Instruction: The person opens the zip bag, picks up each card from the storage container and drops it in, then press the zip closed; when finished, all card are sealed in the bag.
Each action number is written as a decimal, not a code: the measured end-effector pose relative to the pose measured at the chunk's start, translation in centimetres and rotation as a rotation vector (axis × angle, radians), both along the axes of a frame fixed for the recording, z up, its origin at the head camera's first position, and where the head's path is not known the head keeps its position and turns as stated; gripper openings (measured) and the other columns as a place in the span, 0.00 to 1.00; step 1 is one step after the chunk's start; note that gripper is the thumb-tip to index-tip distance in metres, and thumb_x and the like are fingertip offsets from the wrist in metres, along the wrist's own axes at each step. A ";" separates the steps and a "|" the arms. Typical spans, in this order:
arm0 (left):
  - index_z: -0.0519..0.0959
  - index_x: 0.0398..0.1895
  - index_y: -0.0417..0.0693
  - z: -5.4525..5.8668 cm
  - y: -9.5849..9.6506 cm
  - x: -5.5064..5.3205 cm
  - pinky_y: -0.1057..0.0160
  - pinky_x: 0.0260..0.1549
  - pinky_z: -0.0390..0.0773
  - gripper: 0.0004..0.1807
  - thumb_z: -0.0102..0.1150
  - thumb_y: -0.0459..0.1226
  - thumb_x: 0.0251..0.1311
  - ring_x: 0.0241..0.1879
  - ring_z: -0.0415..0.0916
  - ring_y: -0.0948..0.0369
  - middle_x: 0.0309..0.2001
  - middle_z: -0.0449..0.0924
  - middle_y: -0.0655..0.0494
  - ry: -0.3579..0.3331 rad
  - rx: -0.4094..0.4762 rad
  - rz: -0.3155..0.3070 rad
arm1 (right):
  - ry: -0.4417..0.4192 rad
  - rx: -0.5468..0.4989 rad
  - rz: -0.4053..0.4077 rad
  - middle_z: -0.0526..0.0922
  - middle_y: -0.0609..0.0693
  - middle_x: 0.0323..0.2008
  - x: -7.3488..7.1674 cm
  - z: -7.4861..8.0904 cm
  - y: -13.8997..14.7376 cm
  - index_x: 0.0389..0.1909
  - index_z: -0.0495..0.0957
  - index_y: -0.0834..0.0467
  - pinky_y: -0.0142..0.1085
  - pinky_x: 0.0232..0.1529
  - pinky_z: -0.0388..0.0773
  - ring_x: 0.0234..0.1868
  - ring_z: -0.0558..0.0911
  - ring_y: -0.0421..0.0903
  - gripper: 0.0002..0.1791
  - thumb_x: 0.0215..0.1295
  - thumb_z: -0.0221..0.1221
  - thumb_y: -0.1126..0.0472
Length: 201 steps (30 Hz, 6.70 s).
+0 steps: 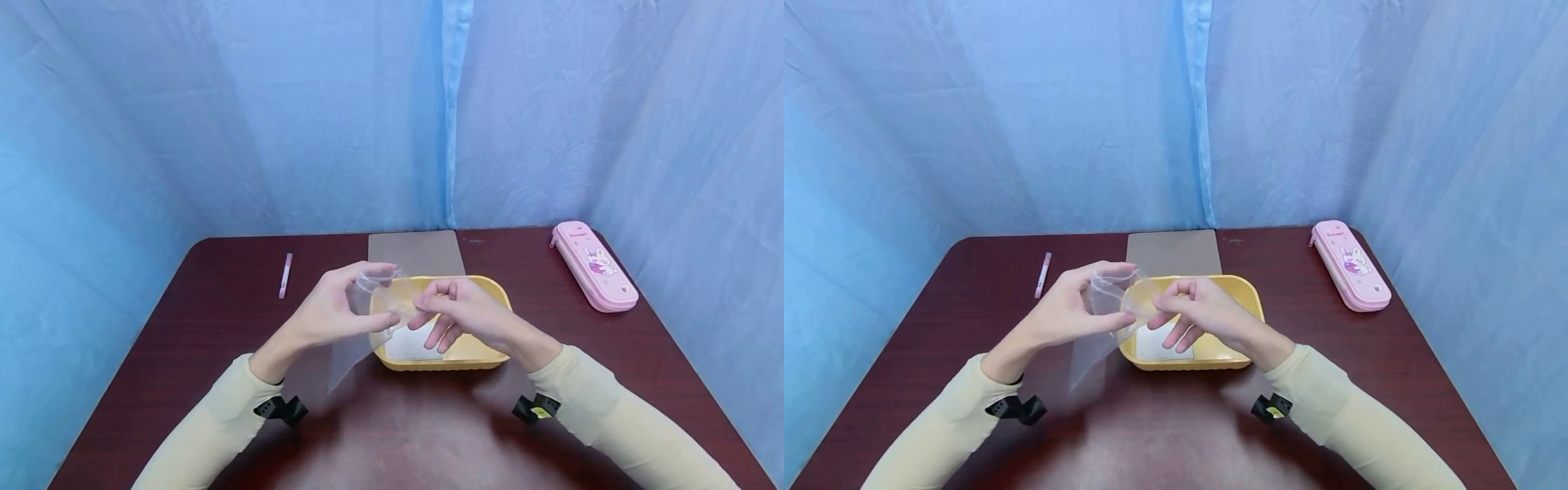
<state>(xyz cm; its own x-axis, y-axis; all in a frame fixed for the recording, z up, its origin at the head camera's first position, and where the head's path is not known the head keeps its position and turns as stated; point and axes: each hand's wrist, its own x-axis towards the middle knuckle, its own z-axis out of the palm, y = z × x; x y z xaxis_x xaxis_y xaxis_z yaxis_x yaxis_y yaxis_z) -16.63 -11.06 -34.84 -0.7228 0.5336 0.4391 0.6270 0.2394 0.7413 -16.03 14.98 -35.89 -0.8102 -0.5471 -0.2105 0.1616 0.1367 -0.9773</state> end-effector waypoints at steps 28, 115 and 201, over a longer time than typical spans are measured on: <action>0.52 0.79 0.48 -2.1 -0.3 0.3 0.59 0.54 0.75 0.66 0.80 0.51 0.36 0.56 0.69 0.62 0.62 0.70 0.56 0.105 -0.255 -0.021 | 0.012 -0.082 -0.045 0.87 0.60 0.40 0.3 0.8 0.1 0.43 0.76 0.64 0.46 0.30 0.86 0.29 0.88 0.51 0.12 0.72 0.61 0.58; 0.71 0.69 0.44 -1.8 -5.9 -1.4 0.59 0.56 0.77 0.41 0.77 0.43 0.51 0.55 0.76 0.63 0.59 0.79 0.60 -0.043 -0.325 -0.129 | 0.368 0.603 0.584 0.85 0.55 0.47 -10.9 -4.7 -0.3 0.59 0.78 0.70 0.32 0.51 0.78 0.49 0.82 0.43 0.23 0.65 0.67 0.65; 0.71 0.70 0.45 -3.2 -5.1 -1.7 0.57 0.60 0.75 0.42 0.77 0.46 0.51 0.59 0.74 0.63 0.63 0.76 0.59 -0.083 -0.357 -0.140 | 0.165 0.588 0.440 0.86 0.53 0.27 -10.4 -7.0 0.6 0.38 0.80 0.61 0.45 0.32 0.86 0.26 0.86 0.50 0.08 0.63 0.70 0.66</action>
